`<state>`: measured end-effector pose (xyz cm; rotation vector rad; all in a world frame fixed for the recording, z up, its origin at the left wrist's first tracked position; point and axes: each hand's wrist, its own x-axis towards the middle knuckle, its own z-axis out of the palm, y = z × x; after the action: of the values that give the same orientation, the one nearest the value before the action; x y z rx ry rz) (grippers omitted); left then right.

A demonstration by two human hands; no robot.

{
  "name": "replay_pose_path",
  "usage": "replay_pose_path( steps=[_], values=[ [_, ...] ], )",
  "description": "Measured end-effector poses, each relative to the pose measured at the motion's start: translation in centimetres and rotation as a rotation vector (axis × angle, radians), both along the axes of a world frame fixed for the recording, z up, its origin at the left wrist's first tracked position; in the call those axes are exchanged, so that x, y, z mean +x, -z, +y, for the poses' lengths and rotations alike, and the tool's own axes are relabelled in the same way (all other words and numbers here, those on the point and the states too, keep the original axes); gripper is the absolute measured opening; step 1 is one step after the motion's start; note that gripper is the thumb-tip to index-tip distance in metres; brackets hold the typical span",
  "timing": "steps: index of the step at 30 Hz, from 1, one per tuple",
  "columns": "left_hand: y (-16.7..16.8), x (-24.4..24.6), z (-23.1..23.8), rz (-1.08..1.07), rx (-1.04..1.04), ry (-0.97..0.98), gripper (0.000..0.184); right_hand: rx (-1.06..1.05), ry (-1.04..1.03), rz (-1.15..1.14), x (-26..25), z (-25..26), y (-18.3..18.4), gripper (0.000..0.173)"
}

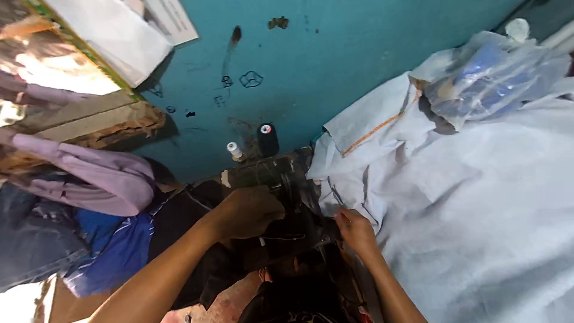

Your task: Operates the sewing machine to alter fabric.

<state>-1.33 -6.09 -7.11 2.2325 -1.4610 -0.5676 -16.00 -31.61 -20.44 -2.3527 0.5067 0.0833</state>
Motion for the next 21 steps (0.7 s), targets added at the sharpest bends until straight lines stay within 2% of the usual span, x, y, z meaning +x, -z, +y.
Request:
replay_pose_path(
  steps=[1,2,3,6,10,12,13,15,17,21],
  values=[
    [0.3,0.0,0.3,0.006,-0.010,0.008,0.025,0.097,-0.022,-0.339,0.2,1.7,-1.2,0.030],
    [0.7,0.0,0.6,0.004,-0.038,0.026,0.025,0.229,-0.087,-0.586,0.8,3.4,-2.7,0.027],
    [0.9,0.0,0.7,0.009,-0.062,0.040,0.025,0.328,-0.164,-0.738,1.5,5.0,-4.0,0.026],
    [0.5,0.2,0.6,0.061,-0.088,0.047,0.023,0.326,-0.336,-0.891,3.5,7.8,-5.6,0.023],
    [-0.3,0.2,1.3,0.159,-0.090,0.014,0.023,0.211,-0.382,-1.075,4.7,8.9,-4.8,0.011],
    [-0.5,-0.3,2.1,0.155,-0.114,0.010,0.026,0.200,-0.444,-1.091,5.0,8.9,-5.0,0.011],
    [-0.5,-1.0,2.5,0.084,-0.133,-0.005,0.027,0.231,-0.481,-1.049,5.1,9.0,-5.2,0.011],
    [-1.0,-2.8,3.3,-0.135,-0.119,-0.079,0.023,0.347,-0.563,-0.908,5.1,8.9,-5.6,0.014],
    [-1.7,-4.7,3.8,-0.374,-0.064,-0.160,0.011,0.413,-0.647,-0.819,5.7,8.9,-5.7,0.016],
    [-2.3,-6.1,4.5,-0.650,0.097,-0.180,0.014,0.339,-0.835,-0.750,7.8,9.4,-6.1,0.017]
  ],
)
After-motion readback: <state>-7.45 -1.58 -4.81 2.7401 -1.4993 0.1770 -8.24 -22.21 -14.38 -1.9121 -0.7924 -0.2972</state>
